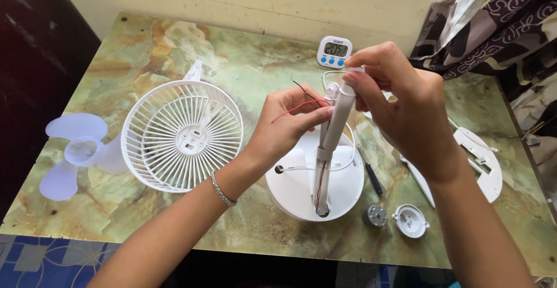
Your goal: The person assembles the neck and stand of a white electric fan on a table. They connect two white plastic tubes, thread red and black wires through the joint, and secure the connection with a screwdriver. The fan blade, cage, and base remain disassembled on the table.
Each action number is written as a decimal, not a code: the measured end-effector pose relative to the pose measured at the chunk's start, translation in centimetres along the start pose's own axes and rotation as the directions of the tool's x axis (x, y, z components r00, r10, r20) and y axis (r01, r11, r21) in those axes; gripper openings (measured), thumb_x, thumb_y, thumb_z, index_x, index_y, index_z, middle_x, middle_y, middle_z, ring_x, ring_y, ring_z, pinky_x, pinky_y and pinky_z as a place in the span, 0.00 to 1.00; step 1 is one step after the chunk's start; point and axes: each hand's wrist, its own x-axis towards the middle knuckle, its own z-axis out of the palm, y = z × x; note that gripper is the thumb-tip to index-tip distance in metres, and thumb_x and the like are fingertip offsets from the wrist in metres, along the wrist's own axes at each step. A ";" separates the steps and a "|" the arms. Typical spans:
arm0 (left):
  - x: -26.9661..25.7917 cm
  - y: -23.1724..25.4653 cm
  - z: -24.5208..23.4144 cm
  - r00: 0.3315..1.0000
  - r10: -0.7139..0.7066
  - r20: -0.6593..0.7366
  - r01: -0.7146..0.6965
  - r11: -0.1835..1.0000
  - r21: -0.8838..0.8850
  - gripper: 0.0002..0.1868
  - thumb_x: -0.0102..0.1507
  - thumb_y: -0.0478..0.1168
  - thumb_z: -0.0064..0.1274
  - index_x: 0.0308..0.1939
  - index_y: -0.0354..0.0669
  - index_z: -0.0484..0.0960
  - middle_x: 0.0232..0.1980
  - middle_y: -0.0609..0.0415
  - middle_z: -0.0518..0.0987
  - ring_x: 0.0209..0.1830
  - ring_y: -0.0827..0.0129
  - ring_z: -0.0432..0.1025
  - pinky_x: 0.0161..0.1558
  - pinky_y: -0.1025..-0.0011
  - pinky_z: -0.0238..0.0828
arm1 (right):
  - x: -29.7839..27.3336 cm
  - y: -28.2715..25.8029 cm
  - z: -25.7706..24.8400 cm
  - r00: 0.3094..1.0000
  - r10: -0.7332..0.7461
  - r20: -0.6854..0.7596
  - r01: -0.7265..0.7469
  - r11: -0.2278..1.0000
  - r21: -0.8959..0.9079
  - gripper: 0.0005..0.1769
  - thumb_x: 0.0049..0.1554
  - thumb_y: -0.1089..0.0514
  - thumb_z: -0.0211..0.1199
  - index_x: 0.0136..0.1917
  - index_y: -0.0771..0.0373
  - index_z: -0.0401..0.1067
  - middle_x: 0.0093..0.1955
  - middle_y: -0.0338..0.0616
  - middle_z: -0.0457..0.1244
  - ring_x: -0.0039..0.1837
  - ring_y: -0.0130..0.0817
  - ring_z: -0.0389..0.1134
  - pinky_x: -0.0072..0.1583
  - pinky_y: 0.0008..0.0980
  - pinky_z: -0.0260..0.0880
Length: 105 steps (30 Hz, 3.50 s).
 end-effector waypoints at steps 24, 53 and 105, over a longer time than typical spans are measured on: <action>1.8 0.6 -1.1 0.998 -0.057 0.031 0.052 0.989 0.136 0.10 0.62 0.44 0.62 0.38 0.41 0.84 0.38 0.59 0.86 0.39 0.79 0.79 0.36 0.75 0.75 | 0.7 0.9 1.5 0.999 -0.037 -0.034 0.037 0.999 -0.004 0.06 0.70 0.64 0.64 0.56 0.67 0.69 0.39 0.44 0.69 0.40 0.27 0.74 0.41 0.25 0.73; 3.4 -0.4 -2.3 0.991 0.041 0.131 -0.056 0.992 0.116 0.11 0.64 0.36 0.63 0.36 0.38 0.75 0.36 0.55 0.83 0.36 0.77 0.77 0.35 0.77 0.74 | -0.1 2.4 2.9 0.990 -0.061 -0.127 0.058 0.998 -0.026 0.06 0.68 0.66 0.65 0.57 0.67 0.71 0.41 0.44 0.69 0.41 0.25 0.73 0.44 0.25 0.72; 3.2 0.9 0.7 0.987 -0.159 -0.033 0.147 0.960 -0.240 0.15 0.65 0.44 0.59 0.51 0.39 0.79 0.45 0.52 0.85 0.43 0.74 0.77 0.39 0.74 0.75 | -4.3 2.3 5.4 0.945 0.321 -0.062 -0.239 0.808 0.538 0.44 0.63 0.62 0.66 0.84 0.54 0.46 0.59 0.42 0.59 0.61 0.25 0.67 0.56 0.23 0.74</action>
